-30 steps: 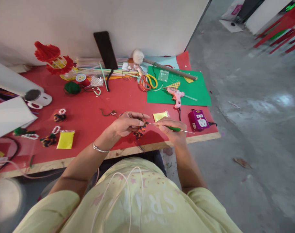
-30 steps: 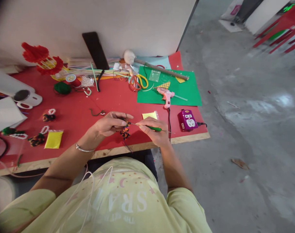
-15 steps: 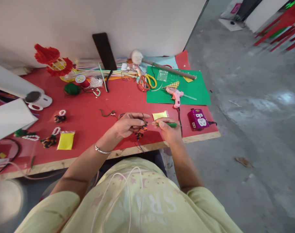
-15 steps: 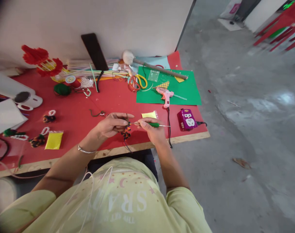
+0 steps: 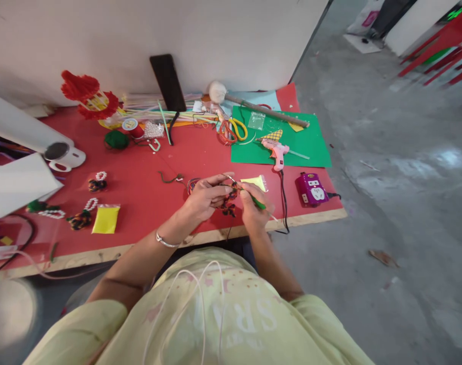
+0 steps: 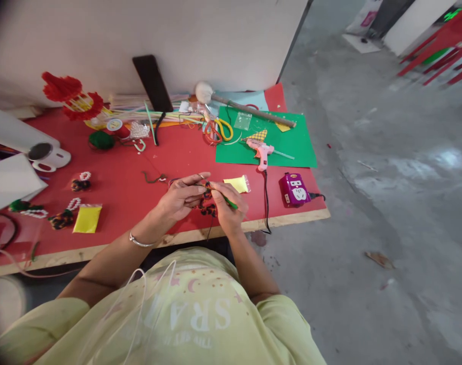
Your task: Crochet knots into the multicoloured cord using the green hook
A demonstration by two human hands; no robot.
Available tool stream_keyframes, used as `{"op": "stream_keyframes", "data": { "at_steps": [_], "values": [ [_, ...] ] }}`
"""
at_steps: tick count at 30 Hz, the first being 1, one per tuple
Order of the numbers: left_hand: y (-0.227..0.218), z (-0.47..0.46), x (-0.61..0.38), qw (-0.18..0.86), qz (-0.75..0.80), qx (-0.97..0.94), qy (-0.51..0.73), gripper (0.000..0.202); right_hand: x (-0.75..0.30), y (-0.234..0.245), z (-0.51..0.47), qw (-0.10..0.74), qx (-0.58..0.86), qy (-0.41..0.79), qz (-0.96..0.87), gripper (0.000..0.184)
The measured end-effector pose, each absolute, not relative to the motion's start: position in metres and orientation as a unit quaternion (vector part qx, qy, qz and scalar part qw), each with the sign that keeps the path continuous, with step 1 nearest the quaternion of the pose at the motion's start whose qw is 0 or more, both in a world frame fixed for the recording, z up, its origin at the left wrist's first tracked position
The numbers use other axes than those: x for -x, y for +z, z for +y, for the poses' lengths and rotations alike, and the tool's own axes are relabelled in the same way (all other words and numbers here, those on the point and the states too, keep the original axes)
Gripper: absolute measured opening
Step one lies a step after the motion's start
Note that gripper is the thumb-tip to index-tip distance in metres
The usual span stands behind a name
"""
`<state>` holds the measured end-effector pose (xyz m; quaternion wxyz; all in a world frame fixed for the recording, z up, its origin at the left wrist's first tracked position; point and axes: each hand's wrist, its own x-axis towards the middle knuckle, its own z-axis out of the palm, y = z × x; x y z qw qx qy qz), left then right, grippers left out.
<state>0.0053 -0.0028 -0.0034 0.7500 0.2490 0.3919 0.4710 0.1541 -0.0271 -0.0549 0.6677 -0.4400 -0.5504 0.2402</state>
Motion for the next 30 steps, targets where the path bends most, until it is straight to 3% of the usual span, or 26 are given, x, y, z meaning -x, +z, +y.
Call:
{"op": "stream_keyframes", "data": {
  "at_steps": [8,22,25,30],
  "values": [
    [-0.011,0.008,0.021,0.826,0.342,-0.260,0.365,0.041,-0.191,-0.038,-0.019,0.603,0.388,0.342,-0.607,0.013],
    [0.004,0.018,0.036,0.762,0.389,-0.384,0.348,0.037,-0.213,-0.010,-0.011,0.509,0.275,0.293,-0.761,0.036],
    [0.003,0.018,0.036,0.761,0.390,-0.394,0.337,0.035,-0.215,-0.009,-0.011,0.507,0.283,0.338,-0.741,0.029],
    [-0.002,0.019,0.035,0.786,0.365,-0.383,0.321,0.035,-0.211,-0.023,-0.013,0.520,0.335,0.515,-0.593,0.009]
  ]
}}
